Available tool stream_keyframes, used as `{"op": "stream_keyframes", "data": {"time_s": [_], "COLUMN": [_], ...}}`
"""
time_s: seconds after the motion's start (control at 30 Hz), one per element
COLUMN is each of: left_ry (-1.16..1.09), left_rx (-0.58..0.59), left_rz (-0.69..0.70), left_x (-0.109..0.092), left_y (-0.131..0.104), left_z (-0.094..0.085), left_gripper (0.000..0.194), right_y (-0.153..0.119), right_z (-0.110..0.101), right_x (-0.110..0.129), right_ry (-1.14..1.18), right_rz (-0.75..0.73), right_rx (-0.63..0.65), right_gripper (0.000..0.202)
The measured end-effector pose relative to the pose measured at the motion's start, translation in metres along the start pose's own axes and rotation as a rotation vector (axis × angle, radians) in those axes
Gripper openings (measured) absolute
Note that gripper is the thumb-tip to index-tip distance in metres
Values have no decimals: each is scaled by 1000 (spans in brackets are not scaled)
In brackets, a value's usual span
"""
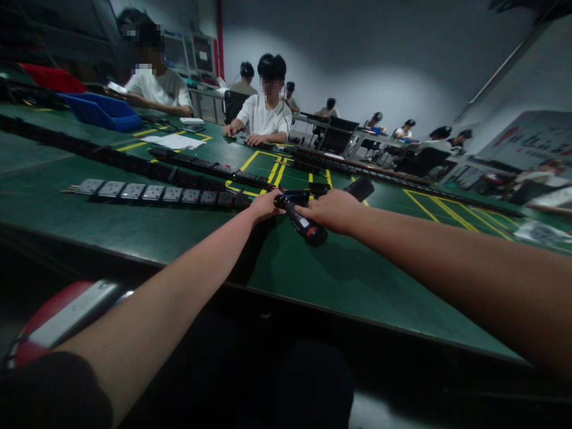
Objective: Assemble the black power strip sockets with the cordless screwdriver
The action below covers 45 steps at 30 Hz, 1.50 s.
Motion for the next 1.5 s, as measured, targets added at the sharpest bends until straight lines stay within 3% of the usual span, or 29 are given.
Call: {"op": "stream_keyframes", "data": {"time_s": [0.37, 0.77, 1.5], "left_ry": [20, 14, -1], "left_rx": [-10, -4, 6], "left_rz": [18, 18, 17], "left_x": [2, 1, -1], "left_y": [3, 2, 1], "left_z": [2, 2, -1], "left_gripper": [63, 62, 62], "right_y": [0, 14, 13], "right_z": [1, -30, -22], "right_x": [-4, -21, -22], "right_ry": [89, 399, 330], "right_rz": [24, 245, 195], "right_rx": [-1, 123, 132], "right_gripper": [62, 61, 64]}}
Point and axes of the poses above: each hand's wrist, its own y-axis towards the middle knuckle, its own z-axis out of the palm, x = y × z, the point moved 4 cm from there along y, towards the middle knuckle, and after that the axes turned 4 degrees about x, right-handed, at the moved point
